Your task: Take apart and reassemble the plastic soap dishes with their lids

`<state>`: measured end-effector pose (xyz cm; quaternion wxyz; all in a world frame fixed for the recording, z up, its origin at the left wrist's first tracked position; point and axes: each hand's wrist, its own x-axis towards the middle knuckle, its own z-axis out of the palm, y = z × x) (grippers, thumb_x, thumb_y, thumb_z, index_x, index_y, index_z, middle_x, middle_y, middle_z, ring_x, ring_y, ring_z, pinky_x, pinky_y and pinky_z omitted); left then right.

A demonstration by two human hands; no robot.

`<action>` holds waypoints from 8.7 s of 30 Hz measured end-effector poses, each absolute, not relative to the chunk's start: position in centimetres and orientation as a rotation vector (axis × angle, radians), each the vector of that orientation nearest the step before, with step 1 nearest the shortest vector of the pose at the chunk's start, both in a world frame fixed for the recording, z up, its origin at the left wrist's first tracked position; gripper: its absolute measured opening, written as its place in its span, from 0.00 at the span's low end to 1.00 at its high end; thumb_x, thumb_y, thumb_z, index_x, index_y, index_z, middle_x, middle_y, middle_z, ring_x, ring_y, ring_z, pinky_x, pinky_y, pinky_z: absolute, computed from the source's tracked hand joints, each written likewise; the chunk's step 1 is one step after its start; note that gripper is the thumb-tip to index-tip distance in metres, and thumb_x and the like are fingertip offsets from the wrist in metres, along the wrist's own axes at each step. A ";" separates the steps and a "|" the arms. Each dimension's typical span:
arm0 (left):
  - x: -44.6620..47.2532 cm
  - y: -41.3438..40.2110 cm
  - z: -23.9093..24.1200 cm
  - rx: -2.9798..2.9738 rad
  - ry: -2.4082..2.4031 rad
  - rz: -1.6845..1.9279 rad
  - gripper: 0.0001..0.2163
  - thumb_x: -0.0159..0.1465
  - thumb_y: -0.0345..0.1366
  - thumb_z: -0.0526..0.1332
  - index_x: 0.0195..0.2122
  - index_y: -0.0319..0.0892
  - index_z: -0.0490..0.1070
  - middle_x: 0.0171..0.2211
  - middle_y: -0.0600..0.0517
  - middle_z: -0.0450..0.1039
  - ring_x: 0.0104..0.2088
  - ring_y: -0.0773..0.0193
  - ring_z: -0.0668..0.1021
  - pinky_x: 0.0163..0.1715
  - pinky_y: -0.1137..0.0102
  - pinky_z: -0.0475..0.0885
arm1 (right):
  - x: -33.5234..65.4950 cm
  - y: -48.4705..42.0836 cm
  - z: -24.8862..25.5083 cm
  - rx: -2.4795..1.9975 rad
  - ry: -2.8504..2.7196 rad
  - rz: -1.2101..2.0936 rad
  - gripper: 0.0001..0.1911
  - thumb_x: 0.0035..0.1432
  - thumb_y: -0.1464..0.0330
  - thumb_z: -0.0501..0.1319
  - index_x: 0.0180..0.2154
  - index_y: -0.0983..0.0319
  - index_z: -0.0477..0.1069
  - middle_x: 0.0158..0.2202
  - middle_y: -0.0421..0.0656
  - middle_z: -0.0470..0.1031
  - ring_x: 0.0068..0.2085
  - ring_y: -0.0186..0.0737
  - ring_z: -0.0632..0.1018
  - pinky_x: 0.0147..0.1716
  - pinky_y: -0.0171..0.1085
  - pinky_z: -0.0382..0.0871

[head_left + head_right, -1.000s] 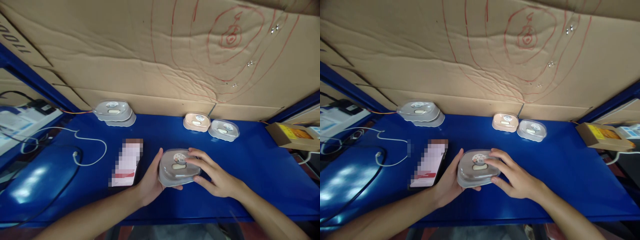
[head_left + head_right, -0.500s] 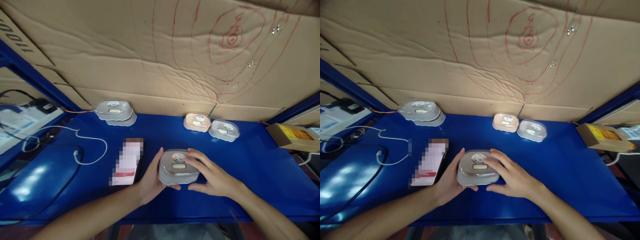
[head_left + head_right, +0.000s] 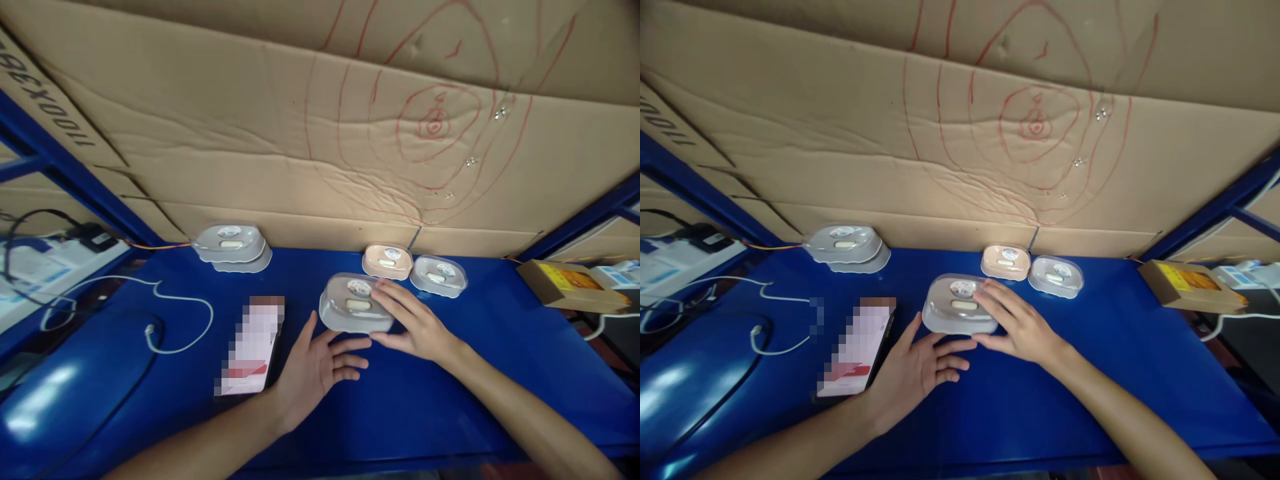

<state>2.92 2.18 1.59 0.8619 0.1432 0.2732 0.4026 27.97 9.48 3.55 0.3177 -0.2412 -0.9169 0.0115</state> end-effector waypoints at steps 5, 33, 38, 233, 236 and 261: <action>3.4 2.2 1.1 0.323 0.682 0.781 0.38 0.75 0.61 0.41 0.61 0.30 0.71 0.46 0.32 0.82 0.35 0.53 0.84 0.36 0.64 0.75 | 24.7 15.3 2.4 -0.647 -2.537 -0.088 0.39 0.71 0.56 0.62 0.74 0.61 0.52 0.68 0.56 0.68 0.70 0.55 0.68 0.67 0.57 0.68; 3.5 1.9 0.5 0.532 0.690 0.764 0.27 0.74 0.56 0.53 0.48 0.35 0.76 0.40 0.38 0.81 0.36 0.54 0.83 0.35 0.65 0.75 | 30.1 17.1 0.8 -1.195 -2.531 -0.146 0.29 0.71 0.59 0.59 0.68 0.61 0.63 0.68 0.59 0.66 0.69 0.63 0.66 0.66 0.64 0.59; 3.5 1.8 1.0 0.470 0.775 0.854 0.21 0.76 0.50 0.52 0.49 0.35 0.75 0.44 0.38 0.81 0.41 0.52 0.83 0.42 0.61 0.77 | 29.6 12.9 2.0 -1.037 -2.646 0.007 0.34 0.62 0.54 0.70 0.66 0.51 0.65 0.61 0.52 0.70 0.66 0.63 0.69 0.66 0.70 0.56; 3.5 0.8 2.5 0.402 0.656 0.737 0.27 0.78 0.52 0.48 0.65 0.40 0.72 0.60 0.40 0.77 0.55 0.44 0.80 0.48 0.51 0.79 | 40.1 17.1 0.0 -1.540 -2.292 -0.003 0.37 0.65 0.46 0.62 0.69 0.51 0.60 0.69 0.51 0.67 0.66 0.65 0.71 0.60 0.66 0.68; 3.6 0.9 2.6 0.416 0.661 0.739 0.27 0.78 0.53 0.49 0.65 0.38 0.72 0.58 0.38 0.78 0.53 0.43 0.81 0.48 0.51 0.79 | 39.8 17.3 -0.8 -1.536 -2.349 0.015 0.36 0.63 0.48 0.63 0.68 0.51 0.62 0.70 0.51 0.67 0.66 0.66 0.71 0.59 0.66 0.68; 3.4 0.9 2.4 0.326 0.696 0.782 0.19 0.75 0.49 0.58 0.53 0.43 0.80 0.45 0.49 0.84 0.48 0.56 0.82 0.50 0.66 0.73 | 28.7 5.0 6.8 -0.808 -2.748 0.390 0.53 0.58 0.44 0.70 0.74 0.54 0.50 0.77 0.51 0.50 0.76 0.62 0.54 0.71 0.63 0.54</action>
